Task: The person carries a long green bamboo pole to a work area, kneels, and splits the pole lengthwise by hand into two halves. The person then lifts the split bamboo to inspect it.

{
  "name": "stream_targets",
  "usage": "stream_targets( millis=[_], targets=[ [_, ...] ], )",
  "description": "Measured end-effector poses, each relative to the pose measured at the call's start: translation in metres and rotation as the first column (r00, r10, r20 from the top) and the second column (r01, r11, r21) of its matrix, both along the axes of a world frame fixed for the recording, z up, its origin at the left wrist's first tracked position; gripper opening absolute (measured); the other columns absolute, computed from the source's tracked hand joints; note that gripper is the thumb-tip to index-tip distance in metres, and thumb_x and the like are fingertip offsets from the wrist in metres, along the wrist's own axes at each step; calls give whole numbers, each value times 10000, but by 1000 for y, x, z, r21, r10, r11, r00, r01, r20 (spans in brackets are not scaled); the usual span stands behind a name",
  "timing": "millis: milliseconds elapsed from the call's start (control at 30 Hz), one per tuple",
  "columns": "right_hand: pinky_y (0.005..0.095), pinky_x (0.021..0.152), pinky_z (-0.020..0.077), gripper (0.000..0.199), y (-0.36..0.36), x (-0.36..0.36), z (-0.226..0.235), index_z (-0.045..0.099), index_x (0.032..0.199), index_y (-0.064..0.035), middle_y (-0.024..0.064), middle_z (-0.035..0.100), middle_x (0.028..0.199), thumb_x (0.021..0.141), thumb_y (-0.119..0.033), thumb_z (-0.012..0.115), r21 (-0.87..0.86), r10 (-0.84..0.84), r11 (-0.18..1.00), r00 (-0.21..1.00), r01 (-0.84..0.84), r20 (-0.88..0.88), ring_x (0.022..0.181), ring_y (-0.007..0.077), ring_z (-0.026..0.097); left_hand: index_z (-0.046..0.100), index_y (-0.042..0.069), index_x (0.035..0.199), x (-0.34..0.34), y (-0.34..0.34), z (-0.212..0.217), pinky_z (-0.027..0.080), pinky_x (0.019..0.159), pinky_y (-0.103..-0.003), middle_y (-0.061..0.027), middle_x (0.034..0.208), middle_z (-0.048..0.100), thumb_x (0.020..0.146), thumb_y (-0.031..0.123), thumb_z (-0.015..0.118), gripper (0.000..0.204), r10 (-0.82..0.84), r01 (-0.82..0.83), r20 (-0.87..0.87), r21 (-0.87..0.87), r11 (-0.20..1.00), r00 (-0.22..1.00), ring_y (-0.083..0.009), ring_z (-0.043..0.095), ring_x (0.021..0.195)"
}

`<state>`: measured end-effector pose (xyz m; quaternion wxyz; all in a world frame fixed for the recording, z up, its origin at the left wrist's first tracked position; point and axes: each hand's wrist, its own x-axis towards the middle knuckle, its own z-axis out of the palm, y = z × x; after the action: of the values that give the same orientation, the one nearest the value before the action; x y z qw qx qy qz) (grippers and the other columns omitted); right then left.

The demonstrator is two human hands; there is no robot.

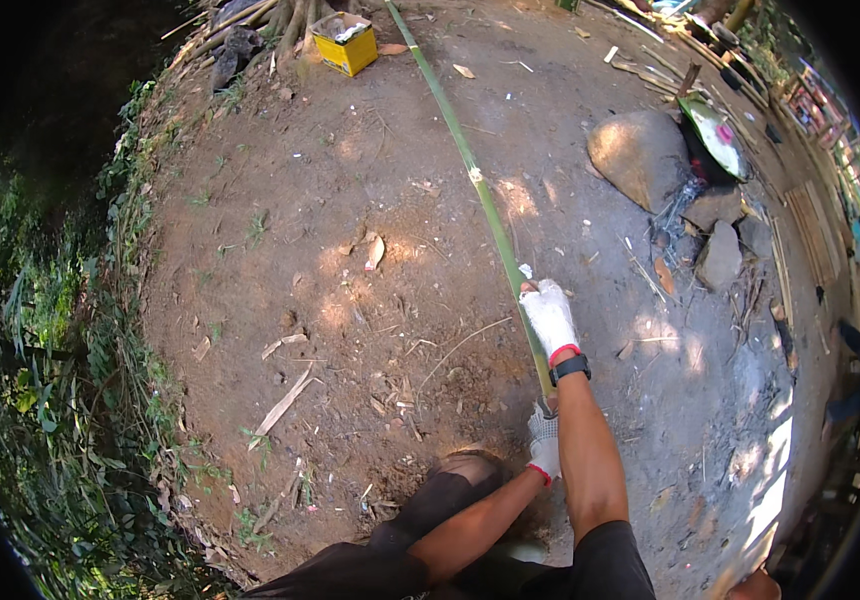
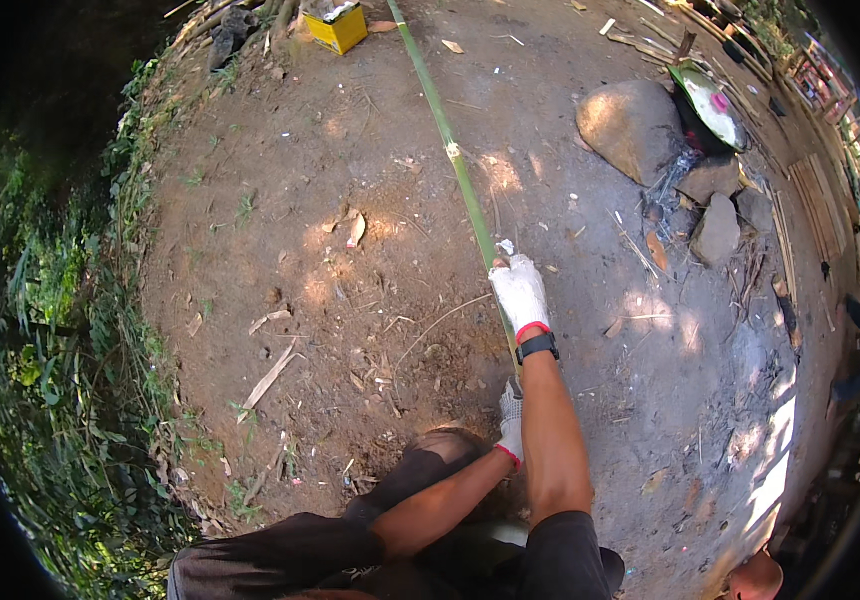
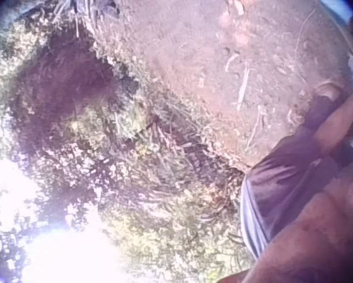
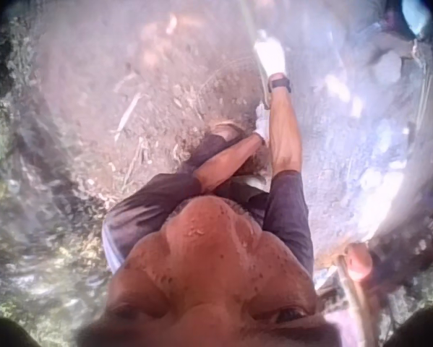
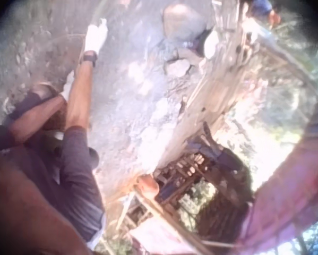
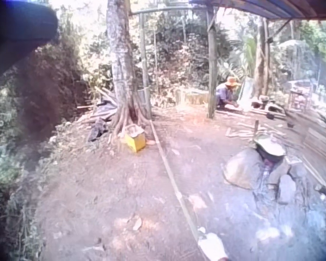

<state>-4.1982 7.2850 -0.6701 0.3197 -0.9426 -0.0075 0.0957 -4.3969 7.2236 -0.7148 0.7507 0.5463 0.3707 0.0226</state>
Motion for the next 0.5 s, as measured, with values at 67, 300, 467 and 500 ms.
stream_targets(
  millis=[67, 300, 467, 500],
  targets=[
    [411, 860, 483, 410, -10, -23, 20, 597, 1140, 23, 234, 655, 1048, 864, -280, 606, 29, -29, 999, 996, 27, 80, 1023, 363, 619, 586, 41, 912, 10, 12, -11, 466, 646, -449, -191, 864, 620, 952, 297, 482, 280, -167, 205, -179, 221, 953, 970, -332, 629, 744],
    [309, 731, 495, 363, -155, -148, 72, 614, 1112, 32, 121, 668, 933, 917, -273, 605, 297, -174, 933, 978, 201, -116, 795, 201, 636, 517, 65, 911, 20, 19, -63, 462, 484, -294, -58, 663, 552, 980, 287, 457, 240, -46, -46, -217, -401, 915, 975, -173, 532, 521],
    [282, 688, 481, 293, -182, -213, 86, 631, 1065, 9, 98, 664, 904, 919, -243, 606, 318, -332, 860, 911, 398, -244, 759, 151, 617, 542, 68, 931, 15, 30, -86, 482, 565, -319, -35, 717, 587, 982, 272, 466, 224, -44, -39, -253, -311, 950, 966, -152, 558, 602],
    [284, 688, 482, 280, -179, -218, 92, 633, 1060, 5, 102, 667, 904, 916, -234, 606, 296, -332, 872, 916, 389, -226, 766, 154, 621, 542, 69, 926, 13, 30, -89, 481, 563, -320, -35, 714, 586, 982, 276, 466, 227, -41, -38, -243, -314, 949, 969, -153, 556, 598]
  ],
)
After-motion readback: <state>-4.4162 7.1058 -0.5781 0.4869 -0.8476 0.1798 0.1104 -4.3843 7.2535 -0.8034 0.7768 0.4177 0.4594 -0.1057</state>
